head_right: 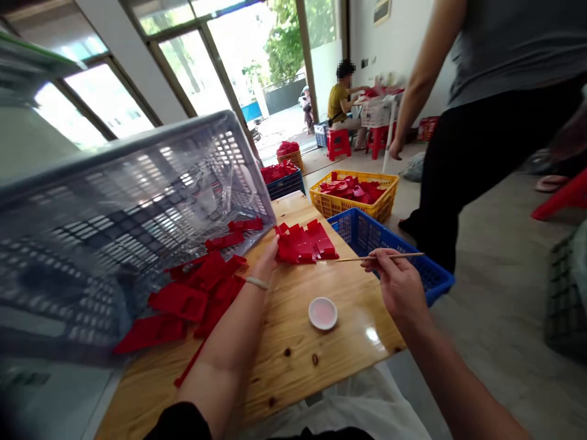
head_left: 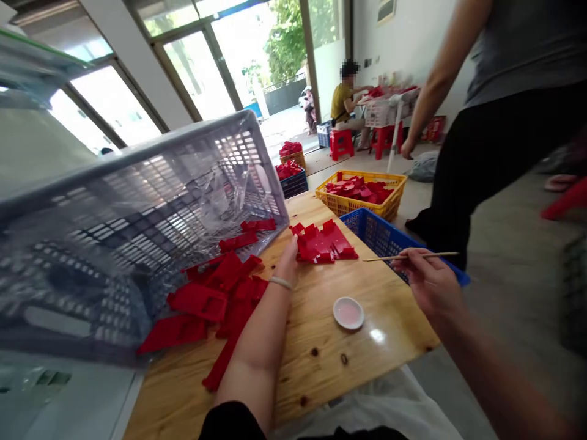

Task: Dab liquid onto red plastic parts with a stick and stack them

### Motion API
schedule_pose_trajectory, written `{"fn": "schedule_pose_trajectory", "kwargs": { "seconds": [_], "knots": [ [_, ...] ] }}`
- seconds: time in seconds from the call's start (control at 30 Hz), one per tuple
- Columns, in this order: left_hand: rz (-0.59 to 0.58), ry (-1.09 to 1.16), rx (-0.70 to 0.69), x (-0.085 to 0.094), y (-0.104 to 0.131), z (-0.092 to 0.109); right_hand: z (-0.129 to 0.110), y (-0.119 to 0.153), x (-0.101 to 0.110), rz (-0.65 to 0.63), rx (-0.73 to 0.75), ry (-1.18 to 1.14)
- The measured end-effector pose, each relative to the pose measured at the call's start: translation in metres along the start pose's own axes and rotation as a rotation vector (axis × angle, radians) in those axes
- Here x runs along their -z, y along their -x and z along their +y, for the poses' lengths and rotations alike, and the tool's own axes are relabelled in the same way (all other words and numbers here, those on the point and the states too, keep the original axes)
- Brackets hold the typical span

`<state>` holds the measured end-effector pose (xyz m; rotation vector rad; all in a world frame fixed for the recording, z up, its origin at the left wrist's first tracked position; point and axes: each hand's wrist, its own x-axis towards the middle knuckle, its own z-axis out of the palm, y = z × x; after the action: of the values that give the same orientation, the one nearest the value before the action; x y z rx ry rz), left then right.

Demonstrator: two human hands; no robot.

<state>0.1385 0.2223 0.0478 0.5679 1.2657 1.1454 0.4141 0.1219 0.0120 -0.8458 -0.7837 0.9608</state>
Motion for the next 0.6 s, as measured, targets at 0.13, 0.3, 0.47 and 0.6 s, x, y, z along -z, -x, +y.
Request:
{"fn": "schedule_pose_trajectory", "kwargs": {
  "seconds": [0.13, 0.3, 0.47, 0.6],
  "knots": [
    [-0.075, -0.171, 0.034, -0.053, -0.019, -0.013, 0.008, -0.018, 0.037, 0.135, -0.009, -0.033],
    [-0.206, -0.336, -0.065, -0.111, -0.024, -0.023, 0.004, -0.017, 0.069, 0.202, -0.016, -0.01],
    [-0.299, -0.503, -0.181, -0.083, 0.021, -0.002, -0.007, -0.008, 0.079, 0.292, -0.034, 0.002],
    [-0.415, -0.949, -0.347, 0.006, 0.097, 0.034, -0.003, 0.007, 0.064, 0.315, -0.036, 0.025]
  ]
}}
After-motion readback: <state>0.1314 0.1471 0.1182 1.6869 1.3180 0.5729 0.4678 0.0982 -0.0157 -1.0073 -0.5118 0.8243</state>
